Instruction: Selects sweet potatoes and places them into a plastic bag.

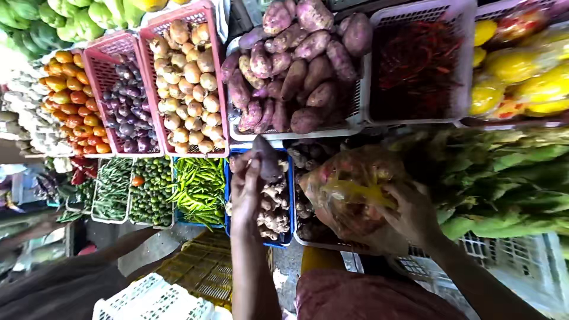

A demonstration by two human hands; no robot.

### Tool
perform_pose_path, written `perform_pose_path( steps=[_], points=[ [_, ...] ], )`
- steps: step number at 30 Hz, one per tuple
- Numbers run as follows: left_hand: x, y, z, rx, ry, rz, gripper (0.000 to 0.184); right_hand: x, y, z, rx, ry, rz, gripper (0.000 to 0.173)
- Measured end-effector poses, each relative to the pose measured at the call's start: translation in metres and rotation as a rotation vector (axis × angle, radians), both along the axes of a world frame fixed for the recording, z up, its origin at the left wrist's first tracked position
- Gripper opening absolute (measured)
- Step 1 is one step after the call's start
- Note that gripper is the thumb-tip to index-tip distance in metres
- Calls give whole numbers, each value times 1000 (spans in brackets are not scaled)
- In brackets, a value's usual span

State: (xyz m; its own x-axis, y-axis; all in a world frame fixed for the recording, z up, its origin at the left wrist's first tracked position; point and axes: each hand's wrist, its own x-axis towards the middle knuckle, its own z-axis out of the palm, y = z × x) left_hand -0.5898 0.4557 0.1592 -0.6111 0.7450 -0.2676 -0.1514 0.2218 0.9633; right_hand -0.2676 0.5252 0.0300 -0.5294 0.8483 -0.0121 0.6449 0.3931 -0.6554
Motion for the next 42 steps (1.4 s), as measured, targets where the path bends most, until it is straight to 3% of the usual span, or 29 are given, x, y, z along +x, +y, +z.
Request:
perform_pose_path(
  steps=[2, 6, 9, 12, 16, 19, 22, 24, 26, 29, 32, 35, 39, 42],
  points=[
    [-12, -13, -19, -206, 221, 28, 38, 1, -2, 2, -37, 4, -18, 46],
    [-14, 2, -43, -417, 523, -106, 56, -1, -4, -3, -29, -1, -46, 47],
    [6, 61, -57, -447, 710, -358, 61, 0, -6, -13, 47, 28, -51, 49],
    [15, 118, -90, -464, 839, -565, 74, -3, -2, -4, -39, -8, -65, 43],
    [10, 154, -134, -430, 1012, -615, 85, -3, 0, 4, -148, -48, -88, 47],
    [-12, 142, -138, -299, 728, -528, 79, -2, 1, 1, -150, -18, -98, 45],
    [-31, 117, -130, -105, 300, -230, 59, 0, 2, -2, -142, 14, -100, 43],
    [-31, 106, -114, -75, 188, -42, 53, 1, 3, -3, -138, 10, -93, 41],
    [-34, 92, -107, -89, 199, 4, 57, 1, 3, -5, -128, 1, -83, 41],
    [-26, 82, -102, -127, 314, -137, 60, -1, 3, -9, -78, 15, -100, 44],
    [13, 106, -97, -120, 415, -366, 71, -1, 4, -7, -101, 16, -104, 45],
    [61, 155, -110, -81, 792, -549, 77, 0, 5, -4, -154, 8, -101, 45],
    [103, 212, -156, -270, 1221, -562, 76, 1, 6, -3, -149, -3, -77, 48],
    [117, 230, -164, -466, 1264, -513, 83, 3, 7, -9, -80, 9, -74, 51]
  ],
)
